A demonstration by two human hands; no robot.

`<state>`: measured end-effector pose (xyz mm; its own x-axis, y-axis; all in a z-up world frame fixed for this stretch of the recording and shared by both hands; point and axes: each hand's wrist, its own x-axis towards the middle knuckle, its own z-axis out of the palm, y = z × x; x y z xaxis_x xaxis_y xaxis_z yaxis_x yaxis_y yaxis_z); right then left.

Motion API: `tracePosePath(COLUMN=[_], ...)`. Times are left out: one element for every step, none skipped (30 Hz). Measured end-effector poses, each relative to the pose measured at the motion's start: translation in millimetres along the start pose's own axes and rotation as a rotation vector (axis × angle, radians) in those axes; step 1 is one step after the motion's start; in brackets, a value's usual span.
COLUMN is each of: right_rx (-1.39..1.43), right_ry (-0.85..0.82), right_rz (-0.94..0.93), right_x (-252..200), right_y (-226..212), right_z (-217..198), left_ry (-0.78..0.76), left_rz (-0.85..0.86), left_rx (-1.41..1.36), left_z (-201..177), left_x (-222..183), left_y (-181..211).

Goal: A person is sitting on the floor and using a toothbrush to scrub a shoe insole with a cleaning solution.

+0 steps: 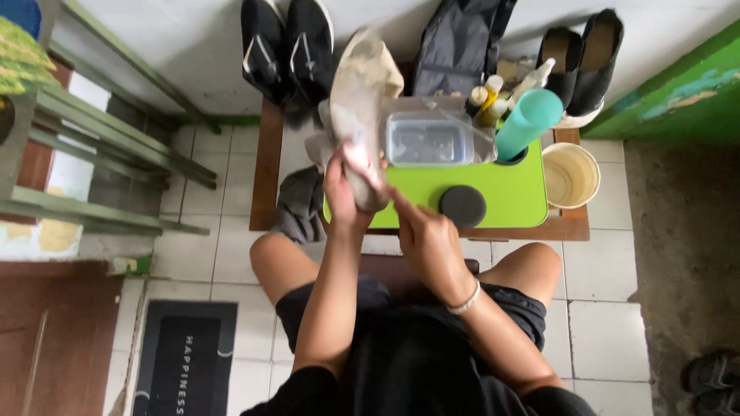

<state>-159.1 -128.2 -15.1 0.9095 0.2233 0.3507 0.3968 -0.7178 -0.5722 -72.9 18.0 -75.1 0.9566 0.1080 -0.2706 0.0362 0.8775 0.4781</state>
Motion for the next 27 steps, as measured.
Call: tracePosePath(right_rx=[0.001,0.065,0.129,0.127,0.088,0.050,0.047,0.009,-0.029,-0.032,-0.052,-0.071,-0.072,-0.047,-0.022,-0.019,-0.036,-0.050,-0.045,-0.061,-0.077,-0.078,-0.123,-0.169,-0.171,-0.159,-0.147], right_ry=[-0.010,-0.029,-0.048,-0.039,-0.040,-0.051,-0.053,-0.039,-0.025,-0.023,0.039,0.101,0.105,0.072,0.039,0.043,0.015,-0.021,-0.026,-0.004,0.019,0.016,0.073,0.137,0.141,0.128,0.115], right_rz=[0.001,0.026,0.050,0.050,0.054,0.063,0.068,0.094,0.119,0.137,0.125,0.096,0.096,0.097,0.097,0.082,0.081,0.080,0.065,0.073,0.081,0.091,0.064,0.025,0.025,0.012,-0.001], right_x=[-10.6,-11.5,-12.0,-19.8,-27.6,-39.5,-33.6,-33.6,-34.3,-25.7,-17.0,-3.2,-8.3,-14.5,-20.5,-29.9,-39.3,-50.9,-40.9,-38.4,-36.5,-27.9,-19.4,-5.4,-7.5,-9.7,-11.5], right_y=[-7.3,-13.4,-19.1,-21.5,-22.7,-23.4,-9.4,1.3,12.5,11.4,9.8,9.6,7.7,4.7,0.6,-0.9,-2.4,-2.7,5.9,10.3,15.5,14.8,14.1,14.5,15.3,14.5,13.4], right_z=[-7.8,-14.9,-22.6,-27.2,-31.2,-36.3,-31.2,-25.7,-20.4,-20.3,-20.6,-20.7,-23.7,-25.4,-26.8,-27.4,-27.8,-28.2,-24.5,-20.9,-17.3,-14.0,-11.2,-8.3,-8.2,-6.5,-4.6], left_ry=[0.009,0.022,0.034,0.025,-0.082,-0.179,-0.177,-0.046,0.086,0.088,0.062,0.030,0.026,0.060,0.094,0.088,0.070,0.062,0.065,0.036,0.007,0.011,-0.072,-0.165,-0.170,-0.123,-0.077], left_rz=[0.000,-0.001,-0.002,-0.004,0.033,0.067,0.062,0.010,-0.040,-0.058,-0.097,-0.120,-0.122,-0.059,0.005,0.019,0.026,0.037,0.053,0.081,0.109,0.099,0.073,0.056,0.055,0.080,0.105], left_rx=[-0.004,-0.029,-0.055,-0.053,-0.049,-0.049,-0.051,-0.087,-0.122,-0.116,-0.064,-0.018,-0.017,-0.046,-0.075,-0.078,-0.057,-0.037,-0.040,-0.053,-0.065,-0.063,-0.060,-0.061,-0.061,-0.067,-0.073], left_z=[-10.1,-12.8,-14.2,-2.6,8.4,16.5,17.0,14.4,11.6,12.0,12.6,15.4,14.9,11.8,8.6,13.3,17.9,19.9,18.3,13.1,7.8,16.1,25.1,37.1,42.0,45.2,48.4], left_x=[1.4,13.0,25.2,17.0,9.4,-2.4,6.1,9.5,12.5,11.9,10.6,12.9,18.4,21.9,25.0,22.8,20.3,15.3,17.9,14.5,11.0,4.0,-3.1,-5.9,-4.9,-5.0,-4.9], left_y=[-3.7,-2.8,-1.8,5.2,11.2,13.9,3.4,-8.1,-20.1,-24.4,-28.1,-28.8,-27.0,-23.5,-18.9,-10.9,-2.7,4.0,-1.9,-10.5,-19.9,-19.9,-19.7,-17.3,-13.8,-8.0,-1.8])
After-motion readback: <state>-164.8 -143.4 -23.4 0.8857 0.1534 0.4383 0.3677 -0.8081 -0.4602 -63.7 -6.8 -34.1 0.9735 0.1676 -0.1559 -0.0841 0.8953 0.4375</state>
